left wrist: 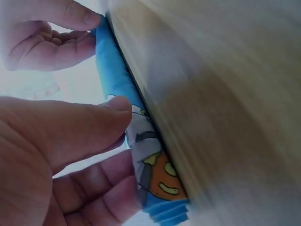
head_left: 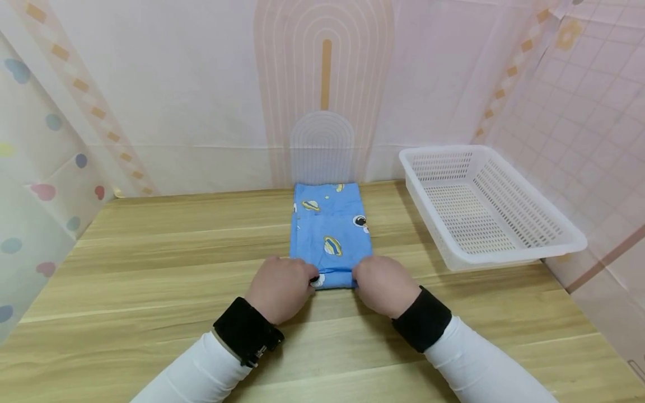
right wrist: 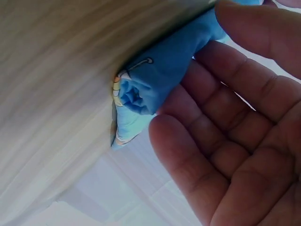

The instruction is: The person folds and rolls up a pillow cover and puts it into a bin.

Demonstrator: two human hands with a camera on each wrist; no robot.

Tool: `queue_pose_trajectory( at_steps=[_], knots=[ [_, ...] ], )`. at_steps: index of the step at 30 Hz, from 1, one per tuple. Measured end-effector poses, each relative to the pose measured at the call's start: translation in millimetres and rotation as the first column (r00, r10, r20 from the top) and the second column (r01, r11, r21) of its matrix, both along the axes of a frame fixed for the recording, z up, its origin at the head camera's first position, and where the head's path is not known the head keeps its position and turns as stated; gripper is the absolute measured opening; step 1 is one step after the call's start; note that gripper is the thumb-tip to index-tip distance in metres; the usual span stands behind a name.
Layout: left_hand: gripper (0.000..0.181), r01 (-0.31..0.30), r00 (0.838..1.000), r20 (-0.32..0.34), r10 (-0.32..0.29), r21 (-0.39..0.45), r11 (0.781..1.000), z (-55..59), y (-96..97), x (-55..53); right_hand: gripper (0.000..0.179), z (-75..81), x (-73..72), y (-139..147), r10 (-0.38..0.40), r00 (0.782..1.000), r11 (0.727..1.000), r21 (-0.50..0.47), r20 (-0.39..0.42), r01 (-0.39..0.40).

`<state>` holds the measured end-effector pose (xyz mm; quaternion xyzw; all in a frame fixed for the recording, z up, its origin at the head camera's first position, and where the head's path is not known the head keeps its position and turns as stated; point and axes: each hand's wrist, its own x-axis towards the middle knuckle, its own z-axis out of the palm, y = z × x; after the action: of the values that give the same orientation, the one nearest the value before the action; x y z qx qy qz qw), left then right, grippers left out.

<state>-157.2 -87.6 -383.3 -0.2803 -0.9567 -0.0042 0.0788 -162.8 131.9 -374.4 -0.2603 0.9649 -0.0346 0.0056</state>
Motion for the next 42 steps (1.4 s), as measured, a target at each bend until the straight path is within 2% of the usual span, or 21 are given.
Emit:
queue_pose_trajectory(
  at_steps=[6,15,19,23,28,31,34,39,42],
  knots=[
    [0.009,0.017,0.997,-0.069,-0.028,-0.147,0.989,-0.2,3.7,4.6,0.020,-0.5,3.8,-1,0.012,0.999,1.000,0.027,-0.041,-0.011],
    [0.003,-0.009,0.999,-0.046,0.003,-0.126,0.992,-0.5,3.5,-4.4,0.019,-2.5,2.0,-3,0.027,0.995,0.999,0.049,-0.096,-0.022],
    [0.015,-0.001,0.999,-0.037,-0.003,-0.100,0.995,1.1,3.5,-7.9,0.019,-2.9,0.2,-4,0.035,0.994,0.998,0.051,-0.101,-0.030],
    [0.022,-0.012,0.998,0.053,0.015,-0.056,0.998,3.6,3.7,-14.7,0.018,-3.6,-3.4,-4,0.057,0.994,0.997,0.052,-0.095,-0.052],
    [0.015,-0.045,0.980,0.194,0.044,0.002,0.999,5.0,1.9,-22.3,0.012,-2.6,-9.1,-3,0.081,0.996,0.996,0.048,-0.046,-0.079],
    [0.016,-0.056,0.968,0.245,0.047,0.027,0.998,4.0,-0.6,-26.6,0.008,-2.5,-13.0,-1,0.074,0.997,0.997,0.033,0.018,-0.074],
    [0.017,-0.065,0.953,0.300,0.044,0.059,0.996,3.1,-2.9,-30.3,0.012,-3.9,-18.4,1,0.053,0.993,0.998,0.014,0.104,-0.055],
    [0.016,-0.068,0.936,0.350,0.035,0.083,0.994,2.9,-5.6,-33.7,0.023,-2.2,-27.2,4,0.012,0.969,1.000,-0.007,0.248,-0.011],
    [0.016,-0.079,0.923,0.384,0.034,0.102,0.992,3.8,-6.8,-34.6,0.027,1.0,-30.6,4,-0.006,0.958,1.000,-0.011,0.288,0.010]
  ],
)
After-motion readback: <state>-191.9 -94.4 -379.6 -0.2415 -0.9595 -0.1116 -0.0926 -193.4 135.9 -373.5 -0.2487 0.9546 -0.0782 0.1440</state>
